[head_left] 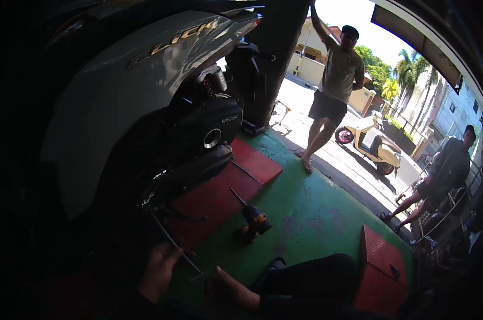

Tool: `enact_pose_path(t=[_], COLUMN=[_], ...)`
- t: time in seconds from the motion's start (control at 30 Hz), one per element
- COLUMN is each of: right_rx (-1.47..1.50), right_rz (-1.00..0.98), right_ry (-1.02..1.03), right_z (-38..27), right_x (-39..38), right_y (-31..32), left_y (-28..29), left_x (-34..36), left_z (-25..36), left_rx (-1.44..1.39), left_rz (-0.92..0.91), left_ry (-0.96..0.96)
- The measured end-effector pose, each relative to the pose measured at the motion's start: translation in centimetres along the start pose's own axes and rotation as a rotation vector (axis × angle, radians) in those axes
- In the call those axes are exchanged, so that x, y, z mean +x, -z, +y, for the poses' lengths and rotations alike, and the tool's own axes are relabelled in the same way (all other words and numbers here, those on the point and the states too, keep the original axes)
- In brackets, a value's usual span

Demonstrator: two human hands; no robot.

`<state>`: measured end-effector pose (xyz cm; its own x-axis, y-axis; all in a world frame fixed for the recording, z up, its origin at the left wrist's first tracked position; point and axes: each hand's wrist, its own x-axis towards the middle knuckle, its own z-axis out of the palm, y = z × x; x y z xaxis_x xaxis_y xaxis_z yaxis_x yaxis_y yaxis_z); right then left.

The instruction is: The person is using an impact wrench and a T-handle wrench to remove the bolts from a scooter's CVT cover.

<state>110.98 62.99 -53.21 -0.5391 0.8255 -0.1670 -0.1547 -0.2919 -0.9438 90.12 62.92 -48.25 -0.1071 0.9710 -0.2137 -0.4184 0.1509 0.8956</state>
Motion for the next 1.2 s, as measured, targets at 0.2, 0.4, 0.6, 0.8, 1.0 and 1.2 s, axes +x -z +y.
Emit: enact_pose_path(t=[0.2,0.4,0.6,0.8,1.0,1.2], right_rx=[0.592,-0.401,-0.524,-0.13,-0.608,-1.115], right_rz=[-0.039,0.149,0.139,0.094,0.104,0.117], right_ry=[-0.48,0.375,0.47,0.211,0.441,0.807], right_z=[-3.2,-3.5,-4.0,-4.4,-4.9,-4.7], right_x=[0.9,1.0,0.4,0.6,1.8,3.1], right_y=[-2.8,-4.9,-3.4,-4.5,-3.2,-2.6], left_y=[-0.6,0.1,-0.3,0.1,-0.5,-0.4], left_x=[0.7,0.2,0.3,1.1,0.9,0.5], left_z=[0.3,0.3,0.3,0.8,0.8,0.2], left_rx=[0.032,0.092,0.041,0.072,0.077,-0.033], left_rz=[-0.083,-0.06,-0.086,-0.089,-0.059,-0.053], left_ry=[-0.024,-0.016,-0.015,-0.026,0.006,0.025])
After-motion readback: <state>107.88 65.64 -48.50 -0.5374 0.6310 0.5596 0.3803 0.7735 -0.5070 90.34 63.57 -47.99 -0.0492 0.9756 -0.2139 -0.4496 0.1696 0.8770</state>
